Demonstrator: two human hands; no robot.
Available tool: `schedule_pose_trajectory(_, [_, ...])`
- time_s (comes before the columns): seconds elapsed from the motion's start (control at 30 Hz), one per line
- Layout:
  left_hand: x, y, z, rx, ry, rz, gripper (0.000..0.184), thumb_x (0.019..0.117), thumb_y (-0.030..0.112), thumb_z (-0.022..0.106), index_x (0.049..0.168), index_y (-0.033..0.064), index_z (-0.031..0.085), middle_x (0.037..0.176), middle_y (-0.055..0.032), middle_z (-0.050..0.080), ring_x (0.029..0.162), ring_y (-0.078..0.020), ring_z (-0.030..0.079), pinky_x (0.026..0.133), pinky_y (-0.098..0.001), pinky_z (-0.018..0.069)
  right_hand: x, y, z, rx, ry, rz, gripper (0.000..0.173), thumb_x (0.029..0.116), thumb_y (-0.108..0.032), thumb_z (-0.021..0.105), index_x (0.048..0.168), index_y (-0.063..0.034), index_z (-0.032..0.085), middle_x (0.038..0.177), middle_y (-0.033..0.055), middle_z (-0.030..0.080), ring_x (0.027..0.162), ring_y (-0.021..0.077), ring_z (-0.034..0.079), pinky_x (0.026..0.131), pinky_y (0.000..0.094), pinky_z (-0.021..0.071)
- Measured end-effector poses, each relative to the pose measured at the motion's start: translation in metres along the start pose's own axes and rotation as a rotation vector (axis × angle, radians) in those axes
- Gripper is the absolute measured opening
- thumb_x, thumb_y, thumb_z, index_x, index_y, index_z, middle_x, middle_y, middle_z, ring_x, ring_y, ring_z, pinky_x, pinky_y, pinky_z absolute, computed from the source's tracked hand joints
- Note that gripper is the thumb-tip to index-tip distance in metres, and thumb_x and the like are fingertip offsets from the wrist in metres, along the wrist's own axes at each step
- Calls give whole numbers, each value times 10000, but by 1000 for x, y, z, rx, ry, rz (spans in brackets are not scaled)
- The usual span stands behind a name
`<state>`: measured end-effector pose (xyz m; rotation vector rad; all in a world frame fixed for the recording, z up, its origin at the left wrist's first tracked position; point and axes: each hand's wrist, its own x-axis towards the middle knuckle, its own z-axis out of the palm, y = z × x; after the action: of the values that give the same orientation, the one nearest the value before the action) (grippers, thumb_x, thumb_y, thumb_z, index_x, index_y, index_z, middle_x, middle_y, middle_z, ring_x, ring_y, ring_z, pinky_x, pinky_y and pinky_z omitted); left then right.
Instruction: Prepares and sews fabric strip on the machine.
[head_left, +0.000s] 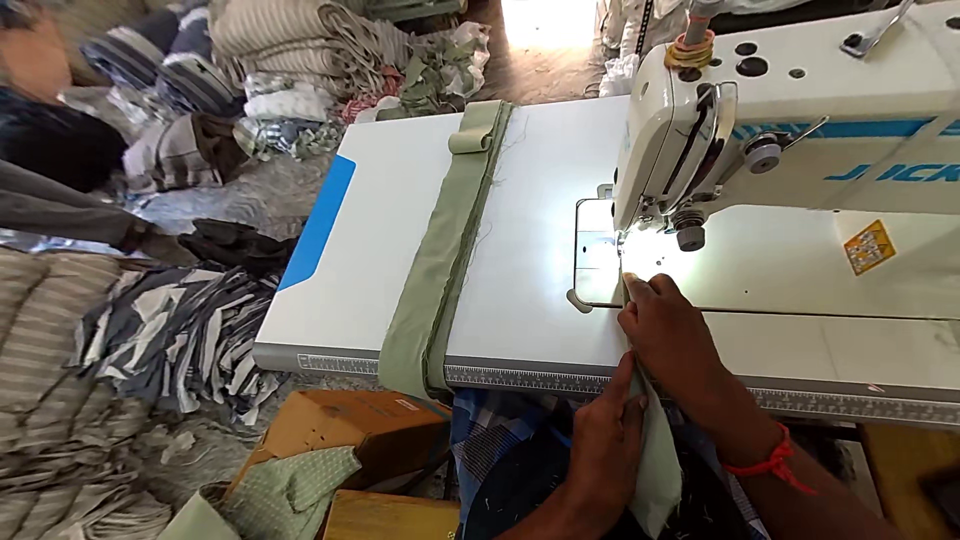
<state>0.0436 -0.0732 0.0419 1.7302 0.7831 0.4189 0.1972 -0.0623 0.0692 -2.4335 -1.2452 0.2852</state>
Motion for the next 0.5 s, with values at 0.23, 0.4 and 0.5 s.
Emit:
schedule_pose_trajectory(0.23, [-1,0,2,-85,-11,-42,494,1069,137,501,1559,134,437,933,-47,728,592,-98,632,577,-273,574,-2,1,3,-30,35,-34,413,1012,-79,594,1411,25,585,1151,230,595,805,339,669,641,463,572])
schedule_pose_trajectory(0.4, [3,3,4,-40,-18,-60,506,1071,162,522,1564,115,420,839,-58,695,533,-105,601,519,-268,553,-2,1,2,-18,24,-22,411,1017,-84,583,1414,21,583,1161,230,594,811,345,669,645,478,572])
schedule_pose_trajectory(0.5, [17,6,2,13,-25,-47,512,1073,135,493,1576,107,401,728,-76,650,496,-129,583,513,-297,553,2,0,-2,3,-13,2,416,1029,-75,554,1432,28,564,1186,250,588,860,373,673,687,503,575])
